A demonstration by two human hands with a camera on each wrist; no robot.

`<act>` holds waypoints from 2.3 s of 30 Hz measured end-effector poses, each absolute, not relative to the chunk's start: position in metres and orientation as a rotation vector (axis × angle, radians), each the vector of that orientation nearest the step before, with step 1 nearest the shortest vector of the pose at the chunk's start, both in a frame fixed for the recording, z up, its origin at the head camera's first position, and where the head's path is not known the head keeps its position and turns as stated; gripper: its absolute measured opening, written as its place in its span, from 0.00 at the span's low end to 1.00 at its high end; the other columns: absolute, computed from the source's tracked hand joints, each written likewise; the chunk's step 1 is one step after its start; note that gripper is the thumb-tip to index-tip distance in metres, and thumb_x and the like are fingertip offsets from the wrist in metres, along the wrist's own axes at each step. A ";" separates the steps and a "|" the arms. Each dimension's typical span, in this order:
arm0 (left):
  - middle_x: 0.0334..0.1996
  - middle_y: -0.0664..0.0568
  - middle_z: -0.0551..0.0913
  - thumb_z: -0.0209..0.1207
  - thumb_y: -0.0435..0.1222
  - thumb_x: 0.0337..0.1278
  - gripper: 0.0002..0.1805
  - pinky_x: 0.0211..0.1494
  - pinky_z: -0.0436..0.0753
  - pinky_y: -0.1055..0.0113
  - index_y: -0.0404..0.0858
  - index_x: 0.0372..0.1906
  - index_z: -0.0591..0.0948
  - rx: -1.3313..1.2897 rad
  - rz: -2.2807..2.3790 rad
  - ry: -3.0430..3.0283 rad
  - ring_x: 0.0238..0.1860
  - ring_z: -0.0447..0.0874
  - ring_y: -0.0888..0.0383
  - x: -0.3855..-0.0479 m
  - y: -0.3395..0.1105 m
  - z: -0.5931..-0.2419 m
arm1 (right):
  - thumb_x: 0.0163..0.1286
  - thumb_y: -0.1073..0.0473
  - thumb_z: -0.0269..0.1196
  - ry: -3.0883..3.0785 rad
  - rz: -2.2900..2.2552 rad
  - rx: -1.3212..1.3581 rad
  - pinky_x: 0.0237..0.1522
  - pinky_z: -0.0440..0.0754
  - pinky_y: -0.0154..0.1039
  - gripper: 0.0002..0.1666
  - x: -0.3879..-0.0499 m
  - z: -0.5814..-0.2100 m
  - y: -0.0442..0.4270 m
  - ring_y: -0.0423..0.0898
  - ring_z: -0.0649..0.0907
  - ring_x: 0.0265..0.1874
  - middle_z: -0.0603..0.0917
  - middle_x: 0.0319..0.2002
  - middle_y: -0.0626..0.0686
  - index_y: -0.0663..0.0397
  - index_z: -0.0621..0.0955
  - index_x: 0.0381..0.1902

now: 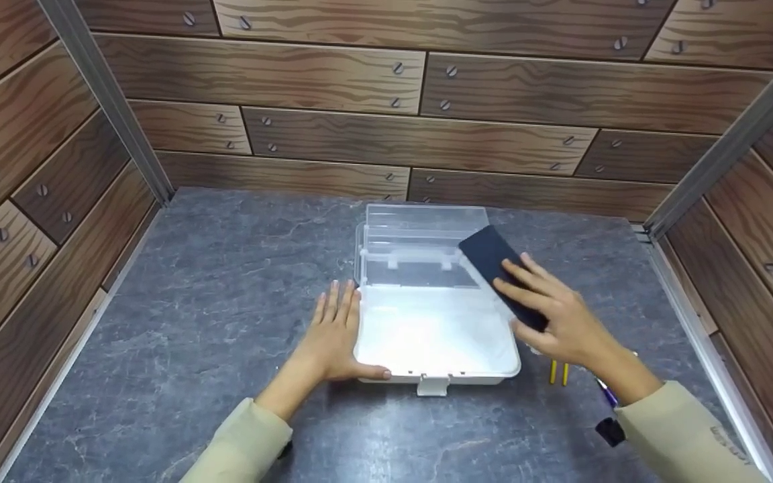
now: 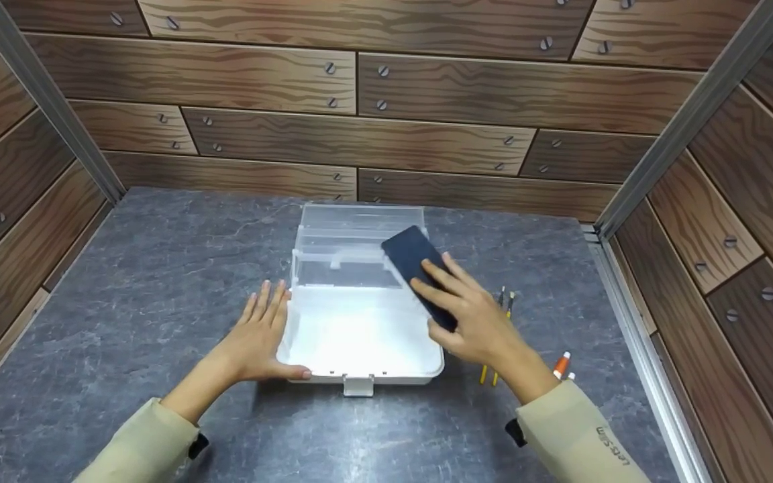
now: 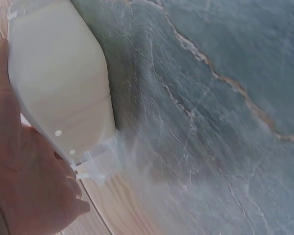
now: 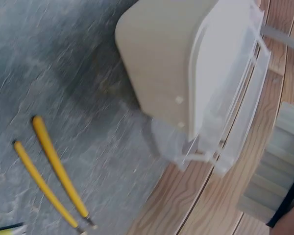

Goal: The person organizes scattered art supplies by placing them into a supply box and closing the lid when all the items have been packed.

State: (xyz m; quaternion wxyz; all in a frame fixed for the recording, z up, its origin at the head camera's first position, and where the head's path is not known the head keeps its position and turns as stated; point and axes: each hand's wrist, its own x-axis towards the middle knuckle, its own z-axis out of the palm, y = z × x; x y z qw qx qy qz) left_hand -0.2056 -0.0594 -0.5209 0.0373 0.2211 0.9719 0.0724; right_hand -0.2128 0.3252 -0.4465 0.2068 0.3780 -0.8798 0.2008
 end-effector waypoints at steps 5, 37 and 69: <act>0.80 0.36 0.34 0.46 0.87 0.27 0.83 0.81 0.38 0.47 0.30 0.79 0.39 0.677 0.236 2.955 0.79 0.28 0.37 -0.208 -0.060 -0.522 | 0.53 0.59 0.71 -2.414 0.569 1.186 0.58 0.76 0.67 0.37 -0.207 -0.447 0.312 0.65 0.70 0.69 0.74 0.70 0.56 0.45 0.81 0.64; 0.79 0.36 0.31 0.48 0.87 0.26 0.84 0.81 0.35 0.48 0.30 0.79 0.37 0.726 0.286 2.951 0.79 0.27 0.37 -0.210 -0.063 -0.526 | 0.47 0.61 0.72 -2.096 0.510 1.812 0.60 0.81 0.52 0.35 -0.209 -0.456 0.260 0.60 0.79 0.61 0.81 0.62 0.56 0.45 0.85 0.58; 0.80 0.36 0.31 0.53 0.85 0.25 0.84 0.81 0.35 0.48 0.30 0.79 0.36 0.752 0.336 2.924 0.79 0.25 0.38 -0.213 -0.065 -0.529 | 0.52 0.59 0.72 -2.107 0.373 2.048 0.58 0.81 0.55 0.24 -0.227 -0.468 0.246 0.55 0.82 0.60 0.86 0.56 0.53 0.48 0.88 0.51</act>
